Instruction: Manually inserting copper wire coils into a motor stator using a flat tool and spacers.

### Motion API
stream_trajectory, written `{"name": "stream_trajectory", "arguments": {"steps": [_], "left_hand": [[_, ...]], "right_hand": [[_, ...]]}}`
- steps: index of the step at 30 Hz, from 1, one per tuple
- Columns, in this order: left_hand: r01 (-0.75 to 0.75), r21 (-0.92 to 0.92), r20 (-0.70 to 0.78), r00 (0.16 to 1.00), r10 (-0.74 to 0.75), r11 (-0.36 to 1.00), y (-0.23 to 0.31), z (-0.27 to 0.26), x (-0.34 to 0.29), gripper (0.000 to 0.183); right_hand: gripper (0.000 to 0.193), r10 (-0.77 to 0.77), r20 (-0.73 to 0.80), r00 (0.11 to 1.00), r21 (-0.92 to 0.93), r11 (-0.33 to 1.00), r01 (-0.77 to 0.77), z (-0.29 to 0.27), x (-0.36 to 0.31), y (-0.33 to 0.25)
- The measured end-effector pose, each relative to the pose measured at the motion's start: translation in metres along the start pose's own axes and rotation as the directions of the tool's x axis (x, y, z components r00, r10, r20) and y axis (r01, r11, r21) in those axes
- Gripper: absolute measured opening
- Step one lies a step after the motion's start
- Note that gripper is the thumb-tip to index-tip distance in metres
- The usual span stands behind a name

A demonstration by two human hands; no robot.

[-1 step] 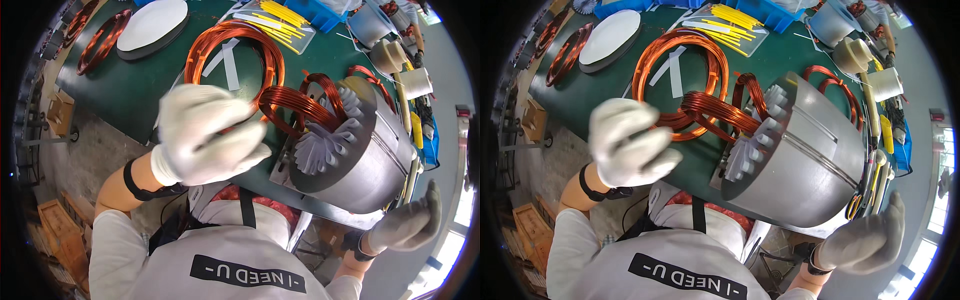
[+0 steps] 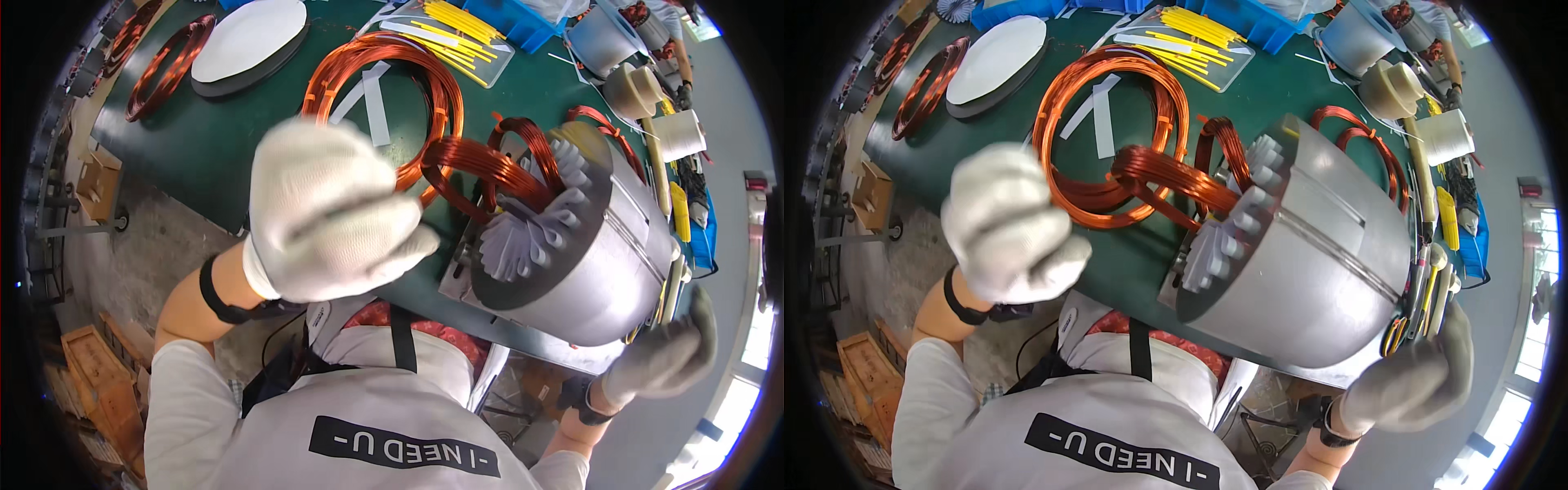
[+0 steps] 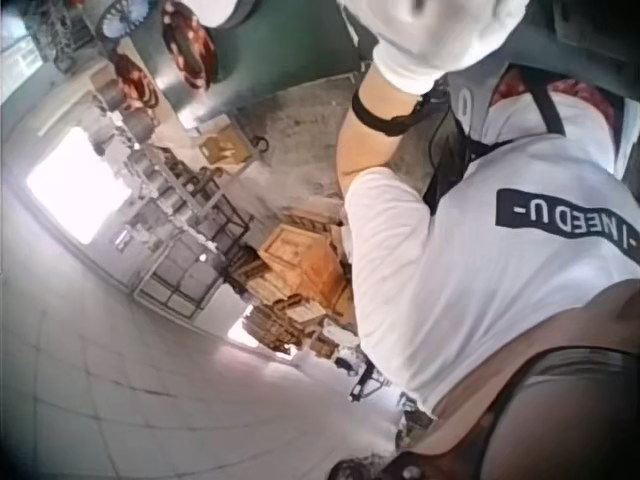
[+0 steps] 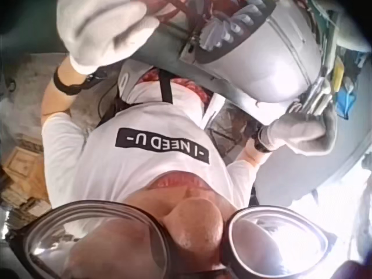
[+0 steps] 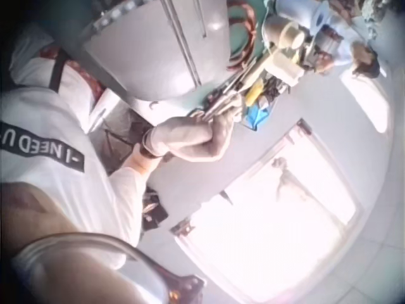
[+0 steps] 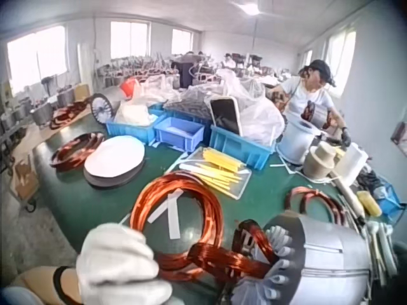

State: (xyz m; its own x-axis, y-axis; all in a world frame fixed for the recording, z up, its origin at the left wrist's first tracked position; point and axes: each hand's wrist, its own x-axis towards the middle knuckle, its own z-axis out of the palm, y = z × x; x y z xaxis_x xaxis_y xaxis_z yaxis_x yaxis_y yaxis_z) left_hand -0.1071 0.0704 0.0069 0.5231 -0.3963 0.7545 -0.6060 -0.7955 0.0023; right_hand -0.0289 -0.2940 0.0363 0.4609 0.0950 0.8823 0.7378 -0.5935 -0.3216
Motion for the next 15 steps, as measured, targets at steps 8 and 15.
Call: {"name": "stream_trajectory", "arguments": {"steps": [8, 15], "left_hand": [[0.340, -0.644, 0.120, 0.930, -0.349, 0.685, 0.004, 0.066, 0.047, 0.014], [0.434, -0.651, 0.131, 0.872, -0.471, 0.622, 0.009, 0.070, 0.030, 0.016]], "right_hand": [[0.046, 0.243, 0.493, 0.836, 0.165, 0.917, -0.364, 0.016, -0.022, 0.023], [0.044, -0.229, 0.340, 0.912, 0.134, 0.972, 0.194, 0.035, 0.004, 0.046]]}}
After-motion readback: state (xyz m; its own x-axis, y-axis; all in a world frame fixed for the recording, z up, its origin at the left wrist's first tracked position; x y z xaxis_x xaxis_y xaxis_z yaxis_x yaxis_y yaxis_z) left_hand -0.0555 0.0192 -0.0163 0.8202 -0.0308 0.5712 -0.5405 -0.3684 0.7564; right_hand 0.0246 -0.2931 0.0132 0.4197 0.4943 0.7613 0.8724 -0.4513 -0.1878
